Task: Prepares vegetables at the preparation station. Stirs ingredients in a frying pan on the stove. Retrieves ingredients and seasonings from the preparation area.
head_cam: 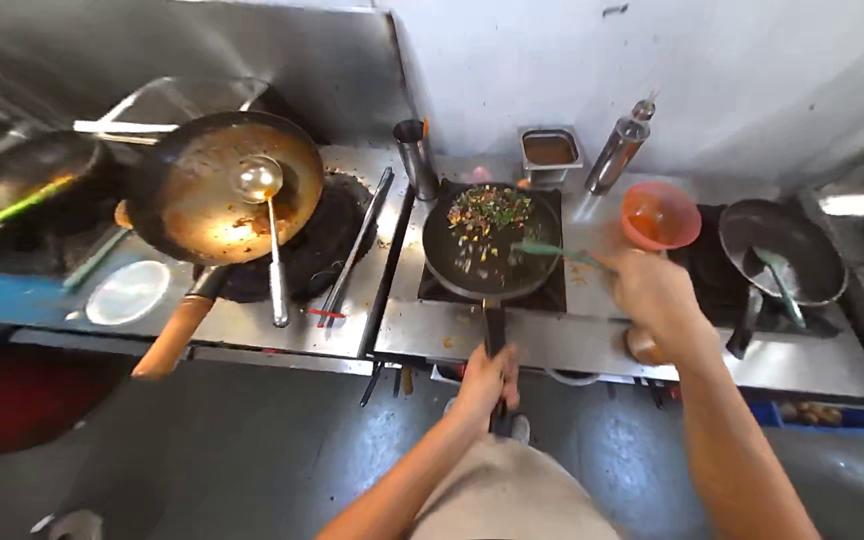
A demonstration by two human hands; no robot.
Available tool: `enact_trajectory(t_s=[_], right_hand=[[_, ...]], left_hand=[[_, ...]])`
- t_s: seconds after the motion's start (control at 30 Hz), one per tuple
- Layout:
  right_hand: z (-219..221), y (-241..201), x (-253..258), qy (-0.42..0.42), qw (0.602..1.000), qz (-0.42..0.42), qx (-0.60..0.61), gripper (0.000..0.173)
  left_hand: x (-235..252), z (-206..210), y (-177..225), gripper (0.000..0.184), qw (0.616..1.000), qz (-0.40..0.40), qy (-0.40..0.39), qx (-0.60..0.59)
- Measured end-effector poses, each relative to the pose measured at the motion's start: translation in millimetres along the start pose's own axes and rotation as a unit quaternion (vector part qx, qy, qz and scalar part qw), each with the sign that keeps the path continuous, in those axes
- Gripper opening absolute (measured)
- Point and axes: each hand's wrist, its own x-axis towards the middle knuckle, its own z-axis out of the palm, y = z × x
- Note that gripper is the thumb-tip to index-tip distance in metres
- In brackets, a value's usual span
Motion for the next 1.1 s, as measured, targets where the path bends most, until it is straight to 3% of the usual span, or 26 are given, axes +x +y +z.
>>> enact_trajectory(t_s=[0.13, 0.23, 0.33, 0.43, 0.53, 0.63, 0.7, 0.8, 0.87, 0.97, 1.03, 1.1], right_hand=[[19.5, -13.0, -27.6, -0.099, 0.994, -0.027, -0.027, 0.038], [39.6, -60.4, -19.4, -0.187, 0.98, -0.063, -0.02, 0.034], [62.8, -123.2, 6.9, -0.186, 0.98, -0.06, 0.026, 0.019], [88.6, -161.8, 61.2, -0.143, 0.988, -0.019, 0.045, 0.024], [81.3, -142.0, 78.9, -0.101, 0.994, 0.002, 0.041, 0.027], [50.5, -119.0, 43.2, -0.14, 0.989, -0.023, -0.046, 0.029], [52.9, -121.3, 34.3, -0.16, 0.984, -0.027, -0.071, 0.024], [75.4, -121.3, 79.7, -0.111, 0.992, -0.019, -0.051, 0.023], [77.7, -103.5, 94.4, -0.116, 0.992, -0.017, -0.053, 0.027], [49.4, -71.5, 66.9, -0.122, 0.99, -0.019, -0.064, 0.02], [35.5, -70.6, 61.2, -0.11, 0.99, 0.006, -0.083, 0.016], [51.2, -84.1, 62.1, -0.106, 0.991, 0.023, -0.077, 0.017]], left_hand=[[-11.6, -21.4, -30.9, 0.009, 0.999, -0.039, 0.006, -0.012], [15.0, -36.6, -42.4, 0.009, 0.999, -0.046, 0.003, -0.012], [28.2, -49.4, -55.3, 0.01, 0.998, -0.048, -0.028, -0.014], [31.7, -68.8, -70.9, 0.024, 0.989, -0.052, -0.104, -0.09], [31.3, -73.6, -72.5, 0.026, 0.988, -0.063, -0.097, -0.101], [43.7, -64.5, -54.8, 0.026, 0.992, -0.088, -0.068, -0.065], [68.3, -54.0, -38.8, 0.027, 0.993, -0.097, -0.056, -0.028], [106.6, -43.4, -26.3, 0.03, 0.997, -0.063, -0.043, -0.023], [84.3, -38.0, -38.0, 0.029, 0.998, -0.063, -0.02, -0.018], [33.3, -47.0, -51.1, 0.024, 0.996, -0.091, -0.003, 0.015], [54.1, -46.4, -34.4, 0.025, 0.995, -0.069, 0.01, 0.067], [80.1, -51.8, -28.7, 0.03, 0.992, -0.069, 0.009, 0.103]])
